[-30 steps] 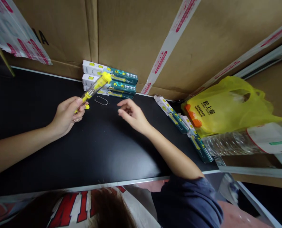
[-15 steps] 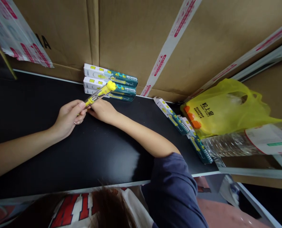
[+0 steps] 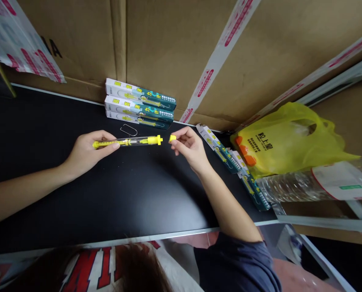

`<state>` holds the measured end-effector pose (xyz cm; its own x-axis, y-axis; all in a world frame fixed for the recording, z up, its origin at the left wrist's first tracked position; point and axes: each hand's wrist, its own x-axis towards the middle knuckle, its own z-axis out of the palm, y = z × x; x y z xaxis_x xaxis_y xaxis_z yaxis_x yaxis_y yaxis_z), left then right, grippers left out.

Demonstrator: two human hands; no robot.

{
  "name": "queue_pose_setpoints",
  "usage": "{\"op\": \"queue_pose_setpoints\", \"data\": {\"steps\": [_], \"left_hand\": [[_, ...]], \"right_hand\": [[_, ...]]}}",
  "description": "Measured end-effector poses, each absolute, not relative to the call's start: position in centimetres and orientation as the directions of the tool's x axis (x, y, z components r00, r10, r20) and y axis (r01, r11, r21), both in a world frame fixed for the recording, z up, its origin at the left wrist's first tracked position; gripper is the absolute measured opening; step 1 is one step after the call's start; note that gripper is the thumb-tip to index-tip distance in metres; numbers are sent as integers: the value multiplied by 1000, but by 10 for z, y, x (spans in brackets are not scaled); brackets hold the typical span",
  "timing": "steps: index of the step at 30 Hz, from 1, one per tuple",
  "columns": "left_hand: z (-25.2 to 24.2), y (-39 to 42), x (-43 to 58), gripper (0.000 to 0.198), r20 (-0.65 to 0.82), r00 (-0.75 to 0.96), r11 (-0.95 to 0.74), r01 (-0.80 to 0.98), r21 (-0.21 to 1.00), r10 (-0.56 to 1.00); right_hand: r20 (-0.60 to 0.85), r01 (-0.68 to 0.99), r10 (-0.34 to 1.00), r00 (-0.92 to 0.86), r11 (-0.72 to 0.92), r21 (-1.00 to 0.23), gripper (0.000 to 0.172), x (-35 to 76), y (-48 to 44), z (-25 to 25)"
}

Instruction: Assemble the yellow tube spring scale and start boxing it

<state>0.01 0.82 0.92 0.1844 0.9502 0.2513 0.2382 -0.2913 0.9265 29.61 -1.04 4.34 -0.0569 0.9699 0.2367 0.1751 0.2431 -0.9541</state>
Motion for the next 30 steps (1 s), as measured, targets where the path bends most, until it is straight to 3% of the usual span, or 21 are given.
{"op": "queue_pose_setpoints", "data": {"steps": [10, 20, 30], "left_hand": [[7, 7, 1, 23, 240, 210, -286, 227, 931, 948], [5, 8, -1, 21, 237, 250, -293, 220, 930, 939], [7, 7, 1, 22, 226, 247, -284, 234, 930, 942]], "right_hand": [[298, 267, 943, -145, 328, -906, 41, 292, -26, 55], [301, 203, 935, -188, 337, -919, 37, 293, -23, 48], [261, 243, 945, -196, 305, -921, 45, 292, -25, 51]]}}
